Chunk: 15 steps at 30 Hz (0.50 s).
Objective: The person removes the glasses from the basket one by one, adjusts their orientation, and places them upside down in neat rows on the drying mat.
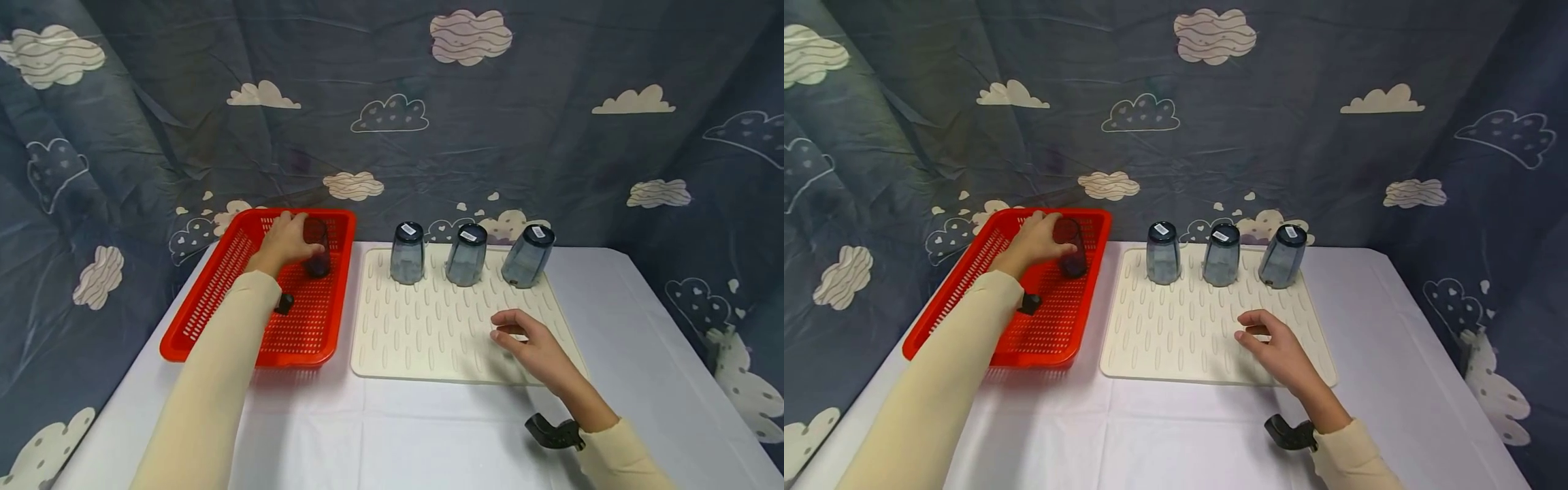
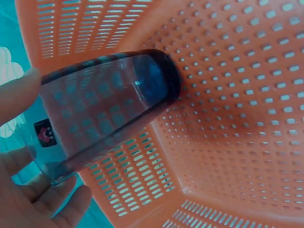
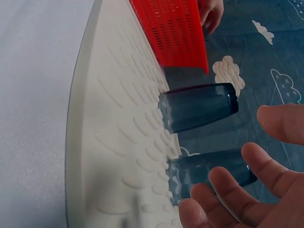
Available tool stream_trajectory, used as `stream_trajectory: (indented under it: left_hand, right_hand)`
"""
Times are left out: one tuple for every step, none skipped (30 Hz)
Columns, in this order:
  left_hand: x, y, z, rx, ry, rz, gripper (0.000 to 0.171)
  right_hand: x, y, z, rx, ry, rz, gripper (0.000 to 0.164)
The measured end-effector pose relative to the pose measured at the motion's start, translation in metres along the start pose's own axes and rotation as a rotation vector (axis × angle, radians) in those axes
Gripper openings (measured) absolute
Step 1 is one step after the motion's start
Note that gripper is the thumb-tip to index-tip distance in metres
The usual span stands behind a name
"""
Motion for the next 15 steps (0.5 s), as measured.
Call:
stream_trajectory:
  left_hand:
    - [0.0,0.001,-0.001,0.011,0.002,-0.006,0.087]
    - [0.001,0.002,0.0,0.018,0.002,-0.013,0.087]
    - [0.001,0.004,0.001,0.021,-0.003,-0.021,0.087]
    - [0.002,0.005,0.001,0.026,-0.002,-0.031,0.088]
    - [0.003,0.006,0.002,0.03,-0.004,-0.041,0.087]
    - [0.003,0.008,0.004,0.032,-0.008,-0.054,0.087]
    - [0.003,0.009,0.005,0.031,-0.015,-0.069,0.087]
    - [0.003,0.01,0.006,0.031,-0.024,-0.085,0.087]
    - [0.002,0.011,0.008,0.03,-0.03,-0.104,0.088]
    - [0.0,0.011,0.009,0.026,-0.025,-0.124,0.088]
    - [-0.001,0.011,0.01,0.019,-0.026,-0.14,0.088]
    - [-0.003,0.011,0.011,0.012,-0.027,-0.155,0.088]
    - [-0.005,0.011,0.012,0.005,-0.031,-0.168,0.088]
    - [-0.006,0.011,0.012,0.0,-0.036,-0.179,0.087]
    - [-0.008,0.011,0.013,-0.004,-0.04,-0.185,0.087]
  right_hand:
    - [0.0,0.0,0.0,0.001,0.0,0.0,0.035]
    - [0.0,0.001,0.0,0.002,-0.002,0.0,0.035]
    - [0.0,0.002,0.0,0.004,-0.003,0.0,0.035]
    - [0.0,0.002,0.001,0.006,-0.004,0.0,0.035]
    - [0.0,0.003,0.001,0.007,-0.005,0.0,0.035]
    - [0.0,0.003,0.001,0.008,-0.006,-0.001,0.035]
    - [0.0,0.003,0.001,0.009,-0.009,-0.003,0.035]
    - [0.0,0.004,0.001,0.009,-0.011,-0.005,0.035]
    - [0.0,0.004,0.001,0.01,-0.011,-0.007,0.035]
    - [0.0,0.004,0.002,0.008,-0.011,-0.009,0.035]
    - [0.0,0.004,0.002,0.006,-0.01,-0.011,0.035]
    - [-0.001,0.004,0.003,0.003,-0.009,-0.013,0.036]
    - [0.0,0.004,0.003,0.002,-0.009,-0.013,0.036]
    - [-0.001,0.004,0.004,0.0,-0.009,-0.014,0.036]
    - [-0.001,0.004,0.005,-0.002,-0.009,-0.015,0.036]
Point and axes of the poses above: each hand's wrist, its own y-axis away from the middle knuckle, its own x-axis out of the back of the hand, z = x × y, the point moved 9 cm from there along -y, towards the middle knuckle, and after that the axes turned 8 degrees about -z, right-handed, at the moved point
